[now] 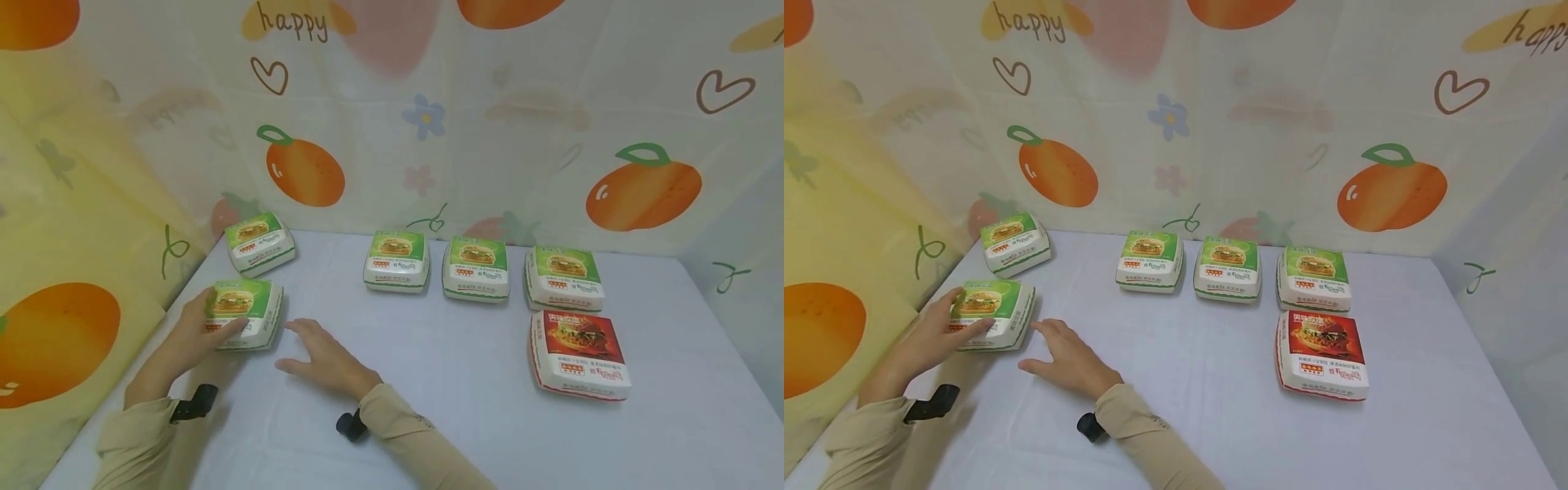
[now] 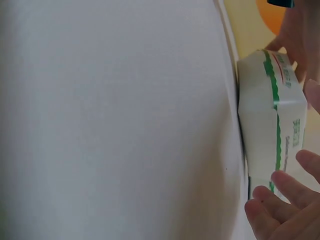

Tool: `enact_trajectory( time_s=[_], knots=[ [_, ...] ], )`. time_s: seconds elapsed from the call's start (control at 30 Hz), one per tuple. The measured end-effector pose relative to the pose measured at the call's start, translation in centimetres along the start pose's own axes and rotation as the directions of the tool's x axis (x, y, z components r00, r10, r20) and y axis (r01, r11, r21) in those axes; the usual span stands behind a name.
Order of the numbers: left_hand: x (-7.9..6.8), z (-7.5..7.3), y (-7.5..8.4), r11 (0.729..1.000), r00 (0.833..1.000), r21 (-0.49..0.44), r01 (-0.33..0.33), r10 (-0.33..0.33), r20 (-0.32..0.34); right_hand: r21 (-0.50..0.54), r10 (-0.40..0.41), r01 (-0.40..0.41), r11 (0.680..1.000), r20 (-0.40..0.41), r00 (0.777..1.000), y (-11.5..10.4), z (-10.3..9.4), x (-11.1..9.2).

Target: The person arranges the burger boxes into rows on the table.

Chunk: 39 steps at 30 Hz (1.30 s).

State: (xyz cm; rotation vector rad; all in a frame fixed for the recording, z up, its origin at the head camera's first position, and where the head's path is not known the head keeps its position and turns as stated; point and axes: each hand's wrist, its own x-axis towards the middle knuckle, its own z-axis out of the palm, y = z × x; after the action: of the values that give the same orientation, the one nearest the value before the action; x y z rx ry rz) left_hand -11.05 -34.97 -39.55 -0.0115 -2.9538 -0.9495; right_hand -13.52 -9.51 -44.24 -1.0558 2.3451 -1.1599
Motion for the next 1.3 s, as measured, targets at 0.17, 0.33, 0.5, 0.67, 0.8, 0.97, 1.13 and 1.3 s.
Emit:
enact_trajectory(
  time_s=[0.17,0.33,0.5,0.67,0.8,0.97,1.13,1.3],
  knots=[
    [0.0,0.4,0.6,1.000,1.000,0.019,0.000,0.000,0.019,0.016,-0.004,0.004,1.000,0.007,1.000,-0.2,0.3,0.0],
    [-0.1,0.7,1.4,1.000,1.000,0.029,0.001,-0.001,0.030,0.042,0.017,-0.017,0.999,0.015,1.000,-0.3,0.6,0.2],
    [-0.4,1.0,2.1,0.997,0.996,0.038,0.061,-0.063,0.060,0.075,0.040,-0.040,0.996,0.003,0.999,-0.3,0.9,0.2],
    [-0.7,1.3,2.4,0.996,0.996,0.044,0.073,-0.075,0.056,0.105,0.068,-0.064,0.992,-0.034,0.997,-0.3,0.9,0.1],
    [-0.9,1.5,2.7,0.998,0.998,0.036,0.055,-0.056,0.030,0.112,0.063,-0.056,0.992,-0.065,0.996,-0.3,0.6,-0.1],
    [-1.2,1.5,3.5,0.998,0.998,0.027,0.057,-0.058,0.005,0.106,0.044,-0.032,0.994,-0.106,0.993,-0.1,0.4,-0.4],
    [-1.5,1.6,4.4,0.999,0.999,0.029,0.046,-0.045,-0.024,0.137,0.044,-0.024,0.990,-0.152,0.987,0.0,-0.1,-0.7],
    [-1.6,2.2,4.8,0.999,0.999,0.028,0.025,-0.024,-0.042,0.206,0.092,-0.051,0.977,-0.191,0.977,0.0,-0.6,-1.2]
  ],
)
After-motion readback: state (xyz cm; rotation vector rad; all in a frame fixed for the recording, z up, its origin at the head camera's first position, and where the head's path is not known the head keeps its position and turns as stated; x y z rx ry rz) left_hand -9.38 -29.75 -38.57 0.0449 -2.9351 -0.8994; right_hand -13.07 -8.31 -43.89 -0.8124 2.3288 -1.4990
